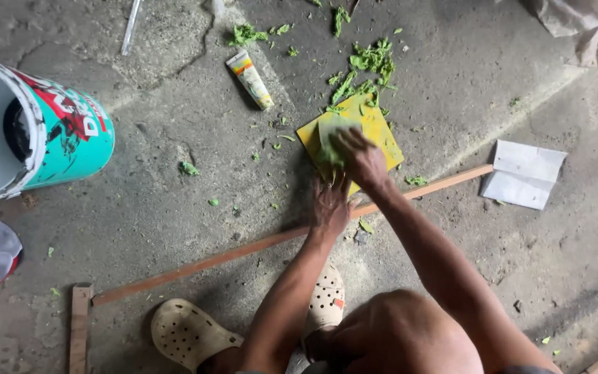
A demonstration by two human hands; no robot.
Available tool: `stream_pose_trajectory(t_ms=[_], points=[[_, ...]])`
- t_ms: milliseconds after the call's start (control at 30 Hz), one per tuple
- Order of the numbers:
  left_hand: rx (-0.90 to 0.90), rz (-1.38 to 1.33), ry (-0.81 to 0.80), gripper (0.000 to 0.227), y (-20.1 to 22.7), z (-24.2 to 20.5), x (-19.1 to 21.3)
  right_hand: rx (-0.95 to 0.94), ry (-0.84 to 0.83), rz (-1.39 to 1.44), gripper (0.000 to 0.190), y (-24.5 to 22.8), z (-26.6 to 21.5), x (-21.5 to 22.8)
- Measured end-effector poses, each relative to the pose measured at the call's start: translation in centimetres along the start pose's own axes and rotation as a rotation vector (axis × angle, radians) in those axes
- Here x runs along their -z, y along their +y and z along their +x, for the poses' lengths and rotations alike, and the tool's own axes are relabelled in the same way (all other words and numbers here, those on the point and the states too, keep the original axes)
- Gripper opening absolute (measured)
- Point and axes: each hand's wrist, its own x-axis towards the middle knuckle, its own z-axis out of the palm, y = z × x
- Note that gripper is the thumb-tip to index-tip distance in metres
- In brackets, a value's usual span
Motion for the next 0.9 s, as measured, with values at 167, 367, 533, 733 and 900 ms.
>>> stream_pose_trajectory(t_ms=[167, 367, 533, 733, 900], points=[[-0.101, 0.264, 0.313, 0.08, -0.2, 0.6, -1.2, -0.626, -0.237, -0.169, 0.04, 4.8, 0.8, -0.9], [-0.192, 0.381, 0.345, 0.037, -3.0, 0.9, -2.3, -0.91, -0.147, 0.161, 0.013, 5.1, -4.7, 6.2], [-0.246, 0.263, 0.546, 0.06, -7.9, -1.0, -4.9, -0.377, -0.08, 0.105, 0.042, -1.3, -7.3, 7.0], [-0.162, 0.293, -0.131, 0.066, -3.3, -4.8, 0.4, -0.287, -0.231, -0.132, 0.034, -8.6, -7.5, 3.2], [-0.259, 0.753, -0.312, 0.048, -2.0, -4.6, 0.0, -0.418, -0.465, -0.121, 0.042, -11.6, -5.9, 1.6]])
